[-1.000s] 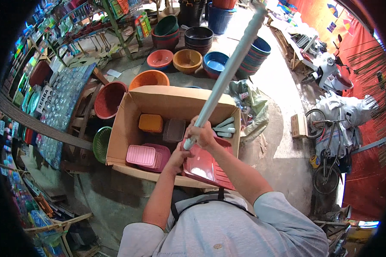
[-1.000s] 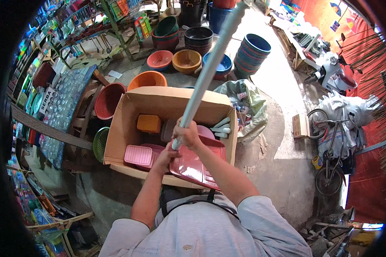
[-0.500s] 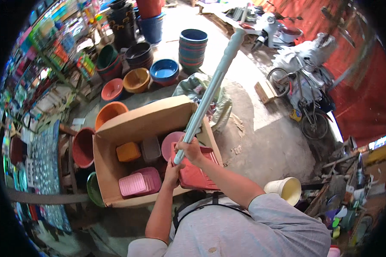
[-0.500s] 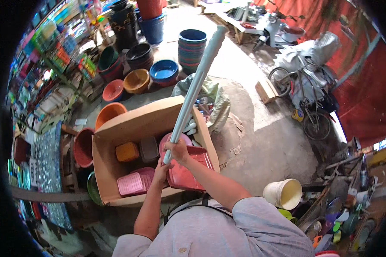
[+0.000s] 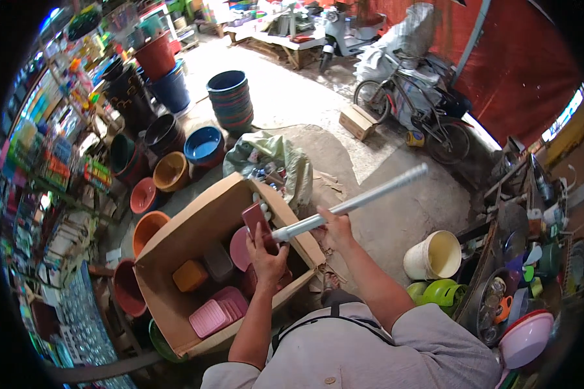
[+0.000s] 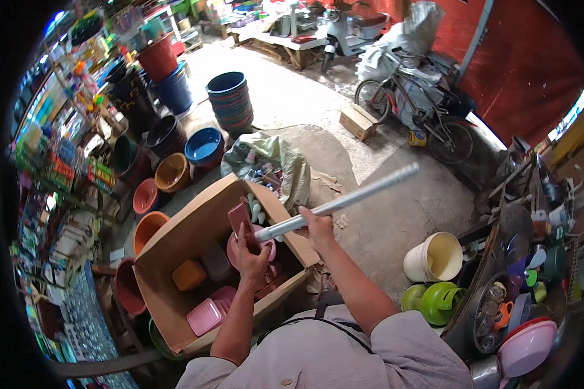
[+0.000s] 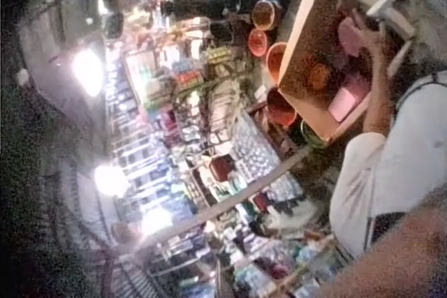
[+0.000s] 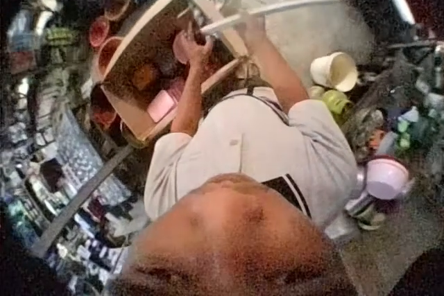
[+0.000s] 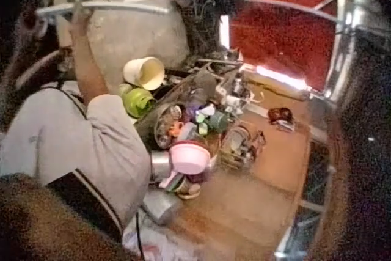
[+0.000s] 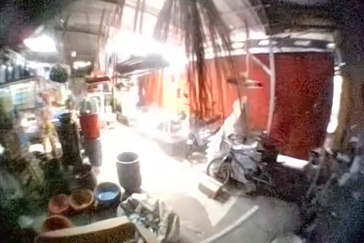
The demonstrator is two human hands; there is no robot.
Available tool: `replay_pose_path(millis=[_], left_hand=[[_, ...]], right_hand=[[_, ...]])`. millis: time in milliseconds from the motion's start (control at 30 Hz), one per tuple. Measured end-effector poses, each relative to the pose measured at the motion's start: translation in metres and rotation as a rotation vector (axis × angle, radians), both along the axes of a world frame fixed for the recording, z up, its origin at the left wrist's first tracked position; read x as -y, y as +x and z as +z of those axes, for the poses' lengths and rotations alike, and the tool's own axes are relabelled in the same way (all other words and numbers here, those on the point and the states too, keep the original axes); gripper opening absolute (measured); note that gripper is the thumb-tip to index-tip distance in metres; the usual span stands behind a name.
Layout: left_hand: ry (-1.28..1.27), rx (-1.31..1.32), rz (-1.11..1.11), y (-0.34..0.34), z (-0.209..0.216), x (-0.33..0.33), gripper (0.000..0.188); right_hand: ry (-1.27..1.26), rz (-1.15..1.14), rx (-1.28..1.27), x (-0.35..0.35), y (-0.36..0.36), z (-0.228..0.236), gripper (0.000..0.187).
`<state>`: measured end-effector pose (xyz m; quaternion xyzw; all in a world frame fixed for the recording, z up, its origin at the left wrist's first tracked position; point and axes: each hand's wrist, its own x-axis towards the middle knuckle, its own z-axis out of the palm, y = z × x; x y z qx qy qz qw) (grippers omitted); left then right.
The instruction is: Assembling a plastic dustpan by fitting the handle into the base unit.
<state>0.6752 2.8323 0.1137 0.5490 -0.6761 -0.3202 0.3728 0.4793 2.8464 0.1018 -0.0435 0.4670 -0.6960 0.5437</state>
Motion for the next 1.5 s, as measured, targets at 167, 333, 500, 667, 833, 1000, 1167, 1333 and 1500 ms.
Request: replay_pose_path(millis=[167, 333, 500, 667, 833, 1000, 1167, 1333, 1500], left_hand=[[-0.292, 0.156, -0.288, -0.093, 0.014, 0.015, 0.088], [-0.461, 0.204, -0.557, -0.205, 0.026, 0.005, 0.089], [-0.532, 0.174, -0.661, -0.312, 0.028, -0.002, 0.081], [-0.541, 0.095, -0.782, -0.395, 0.038, 0.020, 0.080], [-0.301, -0.305, -0.683, -0.445, 0.000, 0.069, 0.082], [0.280, -0.769, -0.466, -0.492, -0.018, 0.158, 0.076], [0.637, -0.842, -0.479, -0.535, -0.055, 0.285, 0.064], [0.921, -0.642, -0.300, -0.572, -0.073, 0.389, 0.051], [1.076, -0.871, -0.257, -0.609, -0.078, 0.486, 0.058]], right_hand=[[0.157, -0.152, 0.248, -0.042, -0.092, -0.034, 0.022], [0.112, -0.291, 0.408, -0.074, -0.193, -0.074, 0.019], [0.022, -0.243, 0.490, -0.083, -0.301, -0.099, 0.023], [-0.022, -0.319, 0.550, -0.077, -0.381, -0.118, 0.019], [-0.069, -0.389, 0.552, -0.032, -0.436, -0.071, 0.011], [-0.083, -0.503, 0.046, 0.046, -0.490, -0.034, 0.036], [-0.208, -0.370, -0.241, 0.153, -0.556, -0.031, 0.055], [-0.168, -0.230, -0.376, 0.270, -0.608, -0.008, 0.052], [-0.182, 0.058, -0.566, 0.401, -0.664, -0.003, 0.034]])
